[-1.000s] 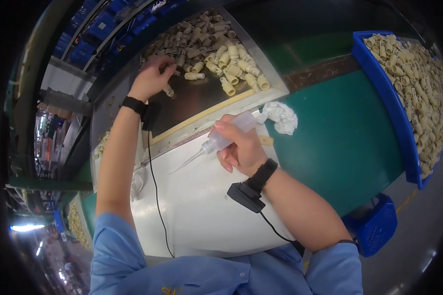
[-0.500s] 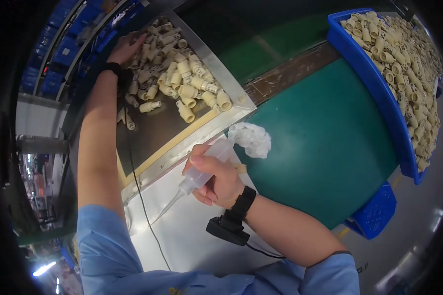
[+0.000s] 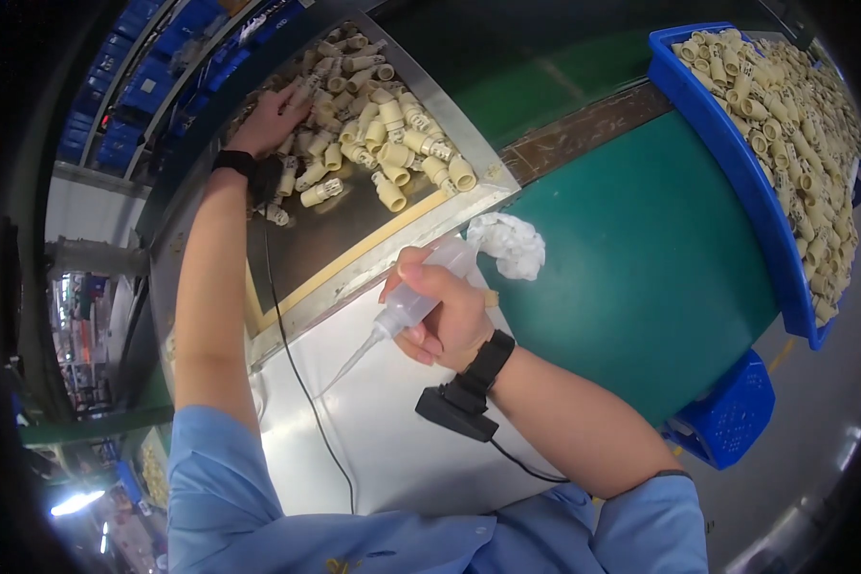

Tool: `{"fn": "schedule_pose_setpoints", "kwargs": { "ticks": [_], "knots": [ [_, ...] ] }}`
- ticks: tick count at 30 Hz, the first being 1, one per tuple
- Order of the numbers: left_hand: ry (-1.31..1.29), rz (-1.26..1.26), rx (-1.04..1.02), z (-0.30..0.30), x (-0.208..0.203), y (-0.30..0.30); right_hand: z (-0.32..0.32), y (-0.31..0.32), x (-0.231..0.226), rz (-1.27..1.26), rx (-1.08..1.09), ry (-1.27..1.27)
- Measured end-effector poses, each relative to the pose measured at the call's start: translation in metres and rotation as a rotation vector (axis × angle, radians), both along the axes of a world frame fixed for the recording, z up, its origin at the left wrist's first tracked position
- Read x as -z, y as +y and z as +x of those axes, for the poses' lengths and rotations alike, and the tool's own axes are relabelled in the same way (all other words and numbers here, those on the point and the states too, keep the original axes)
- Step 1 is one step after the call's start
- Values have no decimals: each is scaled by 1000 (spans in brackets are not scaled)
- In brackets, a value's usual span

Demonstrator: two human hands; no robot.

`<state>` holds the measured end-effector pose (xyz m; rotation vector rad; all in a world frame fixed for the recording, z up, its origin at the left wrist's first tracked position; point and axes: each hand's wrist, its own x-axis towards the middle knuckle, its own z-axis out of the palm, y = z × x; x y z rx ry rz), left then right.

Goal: The person picks up a component from a tray, applies liquid to it from a squeeze bottle, and sets it down on the table, repeating the process for several components.

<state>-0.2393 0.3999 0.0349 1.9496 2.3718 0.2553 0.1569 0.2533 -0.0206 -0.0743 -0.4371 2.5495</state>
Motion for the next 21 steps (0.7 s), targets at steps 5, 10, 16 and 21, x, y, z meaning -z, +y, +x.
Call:
{"fn": "schedule_pose_setpoints", "kwargs": {
  "ticks": [5, 10, 16, 21],
  "knots": [
    [-47, 57, 22, 36, -6, -42, -1, -1, -1, 27, 0, -34],
    [-287, 22, 35, 71, -19, -90, -1, -1, -4, 35, -19, -3],
    [-250, -46, 131, 93, -22, -136, 0, -2, -8, 77, -27, -15],
    [-145, -35, 61, 106, -24, -164, -2, -6, -10, 171, -38, -101]
  ]
}}
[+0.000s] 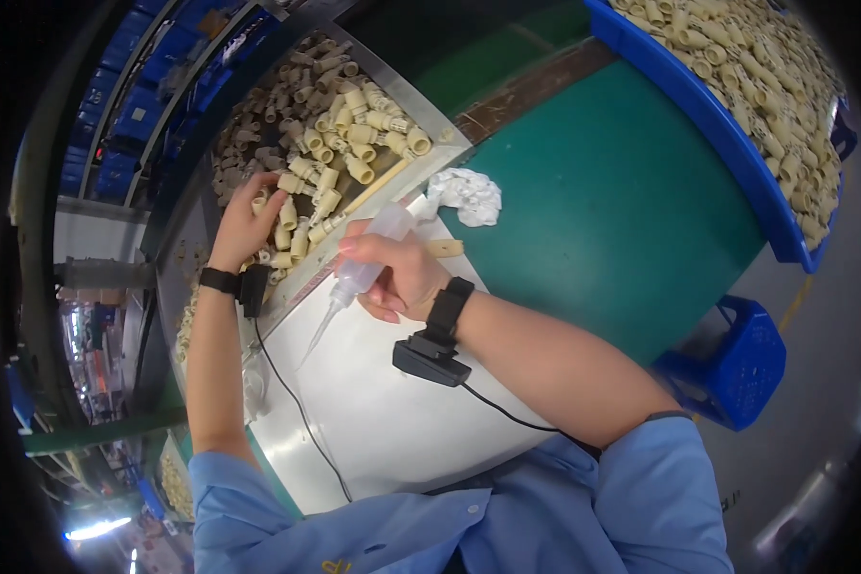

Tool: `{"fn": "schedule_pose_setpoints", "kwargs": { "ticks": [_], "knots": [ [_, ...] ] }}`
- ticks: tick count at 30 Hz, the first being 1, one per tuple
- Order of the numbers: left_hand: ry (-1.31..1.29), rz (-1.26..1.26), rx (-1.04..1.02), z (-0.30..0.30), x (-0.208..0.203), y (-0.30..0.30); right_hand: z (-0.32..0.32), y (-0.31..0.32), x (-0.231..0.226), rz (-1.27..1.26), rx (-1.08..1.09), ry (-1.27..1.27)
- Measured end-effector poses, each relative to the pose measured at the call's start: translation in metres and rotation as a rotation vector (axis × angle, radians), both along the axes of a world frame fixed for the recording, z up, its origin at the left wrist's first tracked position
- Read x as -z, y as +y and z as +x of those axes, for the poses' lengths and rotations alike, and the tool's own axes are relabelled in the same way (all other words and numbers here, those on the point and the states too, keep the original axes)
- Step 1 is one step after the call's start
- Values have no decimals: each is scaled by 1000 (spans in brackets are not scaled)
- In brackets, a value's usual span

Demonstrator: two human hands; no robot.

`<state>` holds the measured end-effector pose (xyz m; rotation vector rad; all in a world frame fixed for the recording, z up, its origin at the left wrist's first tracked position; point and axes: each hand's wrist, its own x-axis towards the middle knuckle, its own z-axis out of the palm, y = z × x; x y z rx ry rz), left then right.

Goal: The person picks up a component from a tray, applies liquid to it from a squeeze bottle, and sets it down on the table, repeating the process for several components.

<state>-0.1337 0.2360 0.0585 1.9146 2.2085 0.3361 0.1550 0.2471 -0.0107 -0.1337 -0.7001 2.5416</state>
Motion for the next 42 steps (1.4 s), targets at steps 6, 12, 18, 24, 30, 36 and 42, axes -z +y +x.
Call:
{"fn": "schedule_pose_setpoints", "kwargs": {
  "ticks": [6, 12, 18, 24, 30, 36, 42],
  "knots": [
    [103, 233, -5, -6, 0, -7, 0, -6, -1, 122, 0, -18],
    [-137, 438, -111, -18, -47, -35, -5, -10, -3, 90, 28, 10],
    [-519, 299, -282, 53, -61, -136, 5, -6, 0, 165, 35, -23],
    [-911, 85, -383, 109, -29, -231, -2, -6, -3, 117, -32, -38],
    [-556, 40, -201, 122, 23, -216, -1, -3, 2, 192, -12, -5],
    [-548, 235, -138, 116, 35, -222, 0, -7, 2, 258, -23, -60],
    [-744, 157, -516, 120, 52, -230, -2, -18, -5, 248, 46, -168]
  ]
}}
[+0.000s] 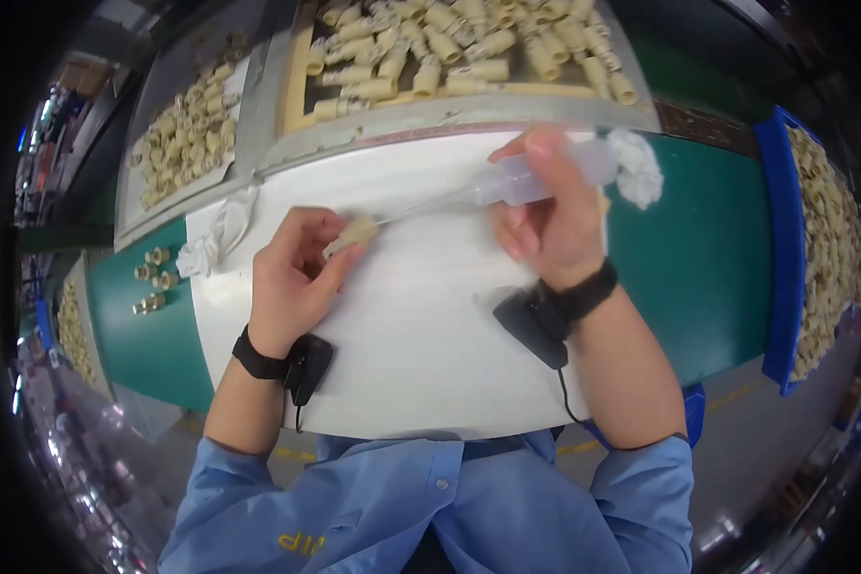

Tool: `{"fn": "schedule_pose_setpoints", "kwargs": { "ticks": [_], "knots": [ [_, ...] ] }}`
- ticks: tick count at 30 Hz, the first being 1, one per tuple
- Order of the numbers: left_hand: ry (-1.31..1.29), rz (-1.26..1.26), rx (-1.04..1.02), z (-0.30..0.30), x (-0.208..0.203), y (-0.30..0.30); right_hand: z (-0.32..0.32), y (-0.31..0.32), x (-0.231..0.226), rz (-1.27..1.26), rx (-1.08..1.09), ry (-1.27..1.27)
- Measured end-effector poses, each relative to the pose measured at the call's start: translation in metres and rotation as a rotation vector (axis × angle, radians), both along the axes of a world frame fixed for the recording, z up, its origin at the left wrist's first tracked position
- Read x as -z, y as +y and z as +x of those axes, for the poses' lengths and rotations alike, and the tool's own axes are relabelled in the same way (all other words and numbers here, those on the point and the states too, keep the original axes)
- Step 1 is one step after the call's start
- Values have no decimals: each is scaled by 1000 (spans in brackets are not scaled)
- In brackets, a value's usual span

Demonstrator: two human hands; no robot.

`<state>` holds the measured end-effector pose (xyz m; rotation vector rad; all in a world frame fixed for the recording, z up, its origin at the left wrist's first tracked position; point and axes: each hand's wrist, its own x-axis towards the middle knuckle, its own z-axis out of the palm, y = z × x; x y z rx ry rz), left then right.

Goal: The person picks up a component from a tray, applies liquid to it from a squeeze bottle, and sets it down on the table, repeating the process for several components.

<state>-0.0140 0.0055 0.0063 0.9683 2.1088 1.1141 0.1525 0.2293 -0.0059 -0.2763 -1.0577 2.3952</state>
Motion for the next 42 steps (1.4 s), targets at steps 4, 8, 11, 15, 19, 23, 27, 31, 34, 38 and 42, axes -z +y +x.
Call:
{"fn": "schedule_pose_setpoints", "kwargs": {
  "ticks": [4, 8, 11, 15, 19, 23, 27, 31, 34, 38, 42],
  "knots": [
    [118, 131, -14, 4, -3, 4, 2, -8, 0, 55, 74, -139],
    [81, 239, -83, 9, 4, 3, -3, -9, 0, 153, 102, -201],
    [64, 263, -120, 10, 5, 3, -1, -18, 0, 223, 106, -204],
    [206, 185, -82, 13, 3, -4, 1, -24, -5, 374, 182, -320],
    [338, 173, -40, 15, 2, -3, -3, -22, -6, 354, 182, -334],
    [361, 200, -47, 18, 2, 0, -4, -24, -3, 352, 221, -319],
    [363, 215, -48, 19, 5, 0, -16, -29, -33, 219, 279, -698],
    [409, 248, -39, 17, 9, -3, -16, -27, -30, 178, 271, -691],
    [433, 268, -32, 17, 10, -4, -10, -27, -23, 287, 288, -638],
    [445, 285, -21, 17, 10, -4, -9, -27, -33, 312, 272, -608],
    [461, 294, -12, 17, 11, -3, -11, -27, -30, 307, 273, -586]
  ]
}}
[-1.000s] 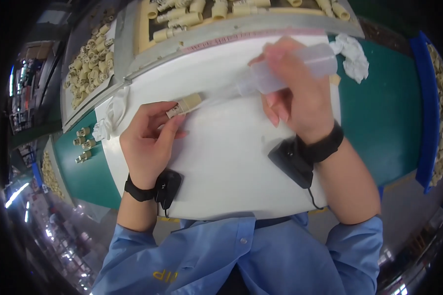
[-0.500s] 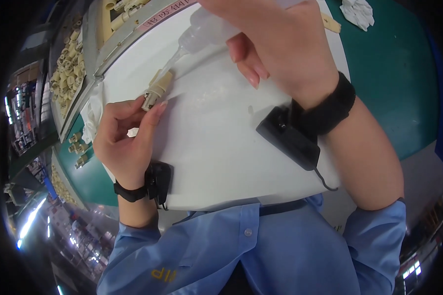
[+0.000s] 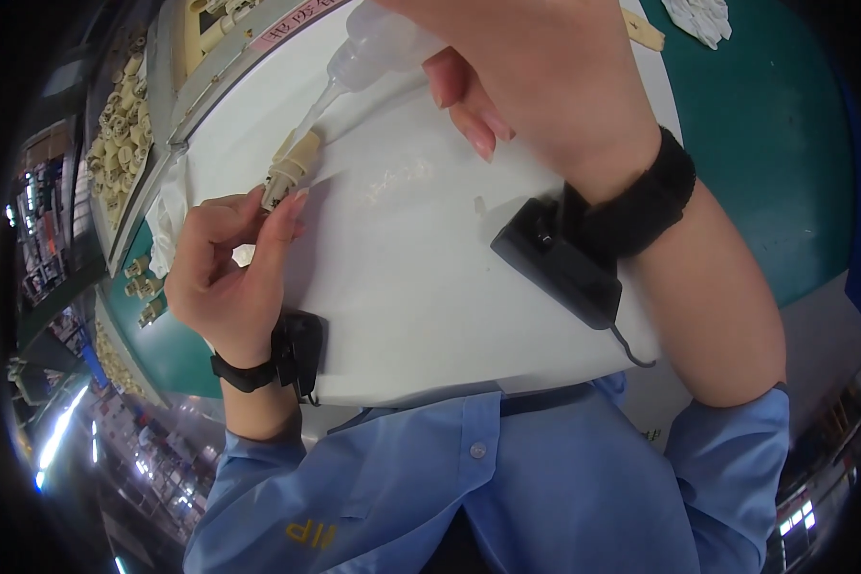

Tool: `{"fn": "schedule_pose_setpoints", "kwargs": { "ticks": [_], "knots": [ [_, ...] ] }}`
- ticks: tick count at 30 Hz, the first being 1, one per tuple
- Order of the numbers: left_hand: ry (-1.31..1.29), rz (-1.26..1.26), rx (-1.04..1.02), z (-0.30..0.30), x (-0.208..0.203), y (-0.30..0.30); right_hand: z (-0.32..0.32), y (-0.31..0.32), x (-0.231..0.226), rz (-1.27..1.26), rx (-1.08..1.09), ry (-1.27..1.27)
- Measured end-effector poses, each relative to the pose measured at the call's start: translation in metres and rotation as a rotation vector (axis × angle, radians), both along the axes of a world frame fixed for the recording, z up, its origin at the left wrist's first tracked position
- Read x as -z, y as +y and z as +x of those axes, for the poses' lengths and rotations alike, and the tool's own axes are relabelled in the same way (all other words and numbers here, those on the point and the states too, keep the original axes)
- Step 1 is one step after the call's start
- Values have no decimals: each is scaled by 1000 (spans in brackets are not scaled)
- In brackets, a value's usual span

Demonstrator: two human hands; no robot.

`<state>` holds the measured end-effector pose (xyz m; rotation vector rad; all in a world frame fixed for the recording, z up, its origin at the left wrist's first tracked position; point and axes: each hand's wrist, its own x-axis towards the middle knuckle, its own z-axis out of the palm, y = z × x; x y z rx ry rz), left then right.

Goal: The person picks up a component from a tray, applies liquid to it from a squeeze bottle, and sets it down on the table, repeating the process for several components.

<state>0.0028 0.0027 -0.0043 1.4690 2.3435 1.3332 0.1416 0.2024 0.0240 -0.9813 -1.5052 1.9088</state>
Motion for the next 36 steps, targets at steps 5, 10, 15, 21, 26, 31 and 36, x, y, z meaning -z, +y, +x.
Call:
{"fn": "schedule_pose_setpoints", "kwargs": {
  "ticks": [5, 10, 15, 21, 26, 31, 36],
  "knots": [
    [30, -3, 27, 0, -2, 1, 2, 1, 1, -6, -28, 14],
    [27, -5, 20, 1, -1, 1, -2, -2, 2, -48, 12, 10],
    [4, -3, -5, 2, -2, 2, -2, -2, 6, 28, -6, 4],
    [-60, -5, -43, 2, -1, 0, 1, -2, 1, 70, -28, -17],
    [-132, -32, -74, 6, -5, 1, -1, -3, 1, 62, 8, -21],
    [-172, -33, -70, 7, -8, 5, -1, -2, 7, 65, -9, 48],
    [-140, -17, -32, 5, -6, 3, 1, -2, 7, 99, -27, 83]
  ]
}}
